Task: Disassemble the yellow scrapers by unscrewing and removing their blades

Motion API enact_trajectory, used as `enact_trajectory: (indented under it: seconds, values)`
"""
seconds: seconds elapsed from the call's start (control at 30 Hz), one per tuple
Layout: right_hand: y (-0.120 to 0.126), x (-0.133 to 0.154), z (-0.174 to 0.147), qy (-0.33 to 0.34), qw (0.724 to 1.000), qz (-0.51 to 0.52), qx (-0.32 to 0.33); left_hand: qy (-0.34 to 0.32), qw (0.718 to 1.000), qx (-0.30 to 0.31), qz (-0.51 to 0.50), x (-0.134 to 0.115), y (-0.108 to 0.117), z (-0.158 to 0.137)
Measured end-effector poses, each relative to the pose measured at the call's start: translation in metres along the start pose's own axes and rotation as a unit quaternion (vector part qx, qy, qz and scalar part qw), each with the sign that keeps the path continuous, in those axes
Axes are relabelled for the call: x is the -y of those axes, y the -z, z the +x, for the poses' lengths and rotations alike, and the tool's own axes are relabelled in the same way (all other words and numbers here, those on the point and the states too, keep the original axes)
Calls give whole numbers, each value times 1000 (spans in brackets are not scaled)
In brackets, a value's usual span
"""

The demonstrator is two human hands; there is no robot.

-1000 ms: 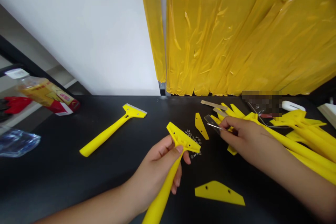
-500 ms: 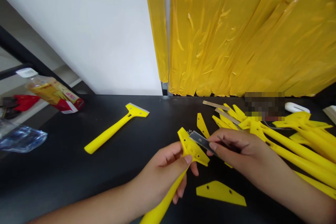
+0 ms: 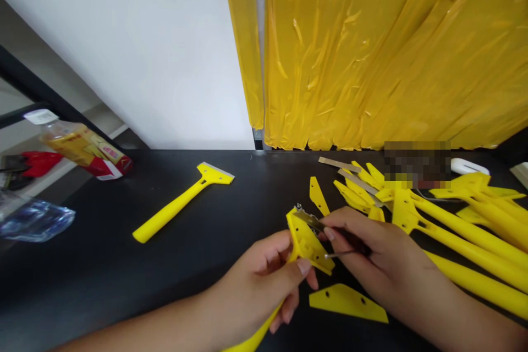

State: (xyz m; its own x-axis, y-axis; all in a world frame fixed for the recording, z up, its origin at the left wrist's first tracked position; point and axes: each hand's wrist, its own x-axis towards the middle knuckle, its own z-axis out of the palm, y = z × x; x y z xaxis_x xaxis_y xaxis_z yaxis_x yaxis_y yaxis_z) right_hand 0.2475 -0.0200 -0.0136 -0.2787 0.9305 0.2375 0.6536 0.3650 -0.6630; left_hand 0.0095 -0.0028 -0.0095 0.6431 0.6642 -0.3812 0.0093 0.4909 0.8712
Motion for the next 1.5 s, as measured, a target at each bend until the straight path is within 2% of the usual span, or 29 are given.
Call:
enact_trajectory:
  seconds: [0.17,0.27,0.4,0.5,0.57,0.63,0.97,1.2,1.5]
  values:
    - [-3,-5,-3,95,995,-39,1,-11,1000,6,-24,0,1,3]
    - [-7,-5,-6,99,994,-43,23,-17,1000,1,-26,1,3,3]
    - [-11,-2,-4,59,996,39,54,-26,999,-17,-36,2,4,3]
    - [-12,3,0,-40,990,129,43,-15,999,-17,-49,1,4,4]
    - [-12,7,3,-113,975,184,51,-3,999,-15,-48,0,4,4]
    - [-12,11,5,-148,962,219,65,6,999,-17,-37,1,4,4]
    - [-6,20,9,-161,951,251,85,-4,999,-19,41,-2,0,-5]
    - [3,20,11,-164,946,253,115,2,994,5,108,-8,3,-8]
    - [2,23,6,-167,936,276,139,22,994,35,102,-10,6,-4]
